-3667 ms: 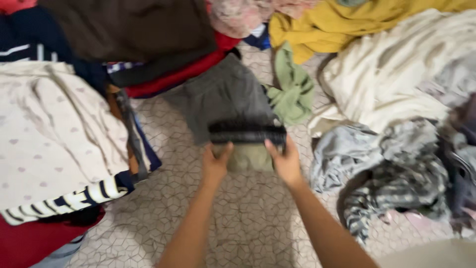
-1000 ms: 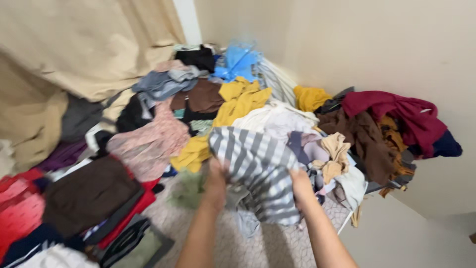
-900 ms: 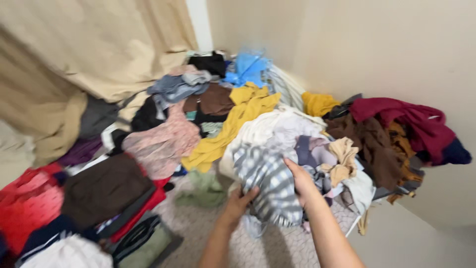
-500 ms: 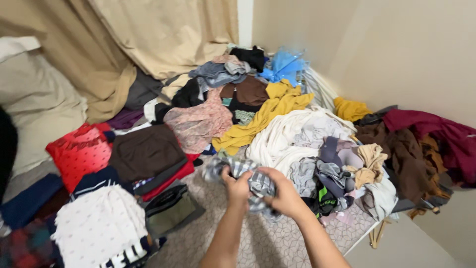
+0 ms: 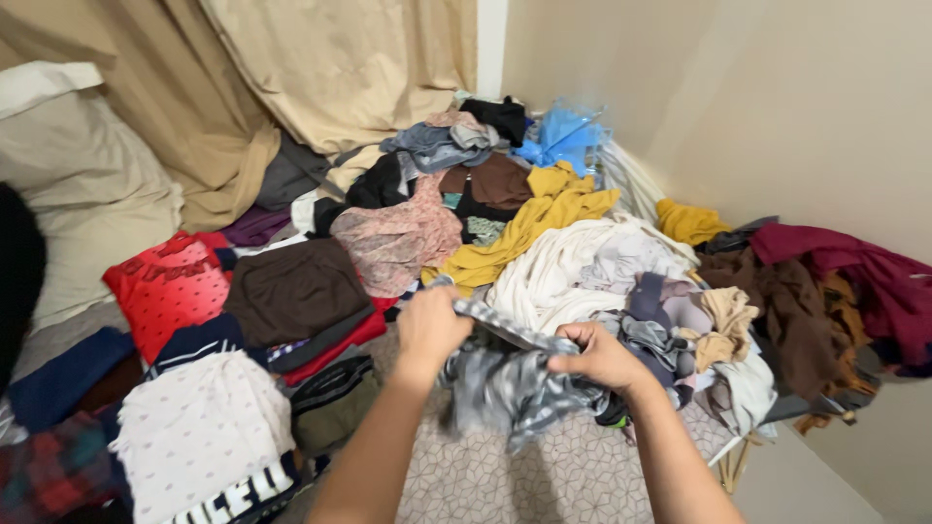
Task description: The person folds various garments including shorts, shirts, and pants on a bed. They pick up each item, unfold it, fold it neatly, and place it into a growing stack of folded clothes.
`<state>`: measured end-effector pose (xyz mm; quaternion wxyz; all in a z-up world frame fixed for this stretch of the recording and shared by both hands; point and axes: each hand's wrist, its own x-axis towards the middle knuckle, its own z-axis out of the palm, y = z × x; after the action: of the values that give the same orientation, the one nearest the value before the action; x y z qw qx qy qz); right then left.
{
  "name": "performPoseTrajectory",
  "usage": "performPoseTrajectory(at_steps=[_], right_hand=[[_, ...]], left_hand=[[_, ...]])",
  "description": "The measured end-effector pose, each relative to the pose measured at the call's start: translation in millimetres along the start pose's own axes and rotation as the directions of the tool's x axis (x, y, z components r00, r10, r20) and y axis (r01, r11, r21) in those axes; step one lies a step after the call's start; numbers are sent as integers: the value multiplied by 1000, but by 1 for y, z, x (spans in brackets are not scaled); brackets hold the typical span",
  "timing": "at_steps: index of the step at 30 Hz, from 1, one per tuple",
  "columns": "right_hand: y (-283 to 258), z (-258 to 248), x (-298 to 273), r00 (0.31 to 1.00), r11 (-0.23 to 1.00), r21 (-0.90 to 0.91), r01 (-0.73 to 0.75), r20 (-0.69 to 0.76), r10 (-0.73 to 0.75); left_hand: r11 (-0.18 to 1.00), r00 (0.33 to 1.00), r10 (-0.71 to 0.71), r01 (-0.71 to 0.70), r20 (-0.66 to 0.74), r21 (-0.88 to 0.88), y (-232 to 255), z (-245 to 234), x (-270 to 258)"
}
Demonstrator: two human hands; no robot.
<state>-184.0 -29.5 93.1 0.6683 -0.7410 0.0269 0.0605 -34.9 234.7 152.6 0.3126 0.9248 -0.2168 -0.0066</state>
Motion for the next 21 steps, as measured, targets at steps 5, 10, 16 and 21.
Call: performPoseTrajectory(at_steps=[5,10,16,21], right_hand=[[-42,-9,0,1000,959,284,-25,-2,26],[-60,-2,-2,949,835,550,-27,-249,195],[-65,-50,-13,958,977,-121,177,-207,-199],[-82,-69,14,720,-60,-997,-54,3,-694]], left_hand=[[995,985,100,-95,-140,44,21,-20,25],[980,965,178,-157,-193,119,11,-7,41],[971,994,95,-79,-59,227,-76,19,73],[983,989,92,-72,116,-172,-125,58,117]])
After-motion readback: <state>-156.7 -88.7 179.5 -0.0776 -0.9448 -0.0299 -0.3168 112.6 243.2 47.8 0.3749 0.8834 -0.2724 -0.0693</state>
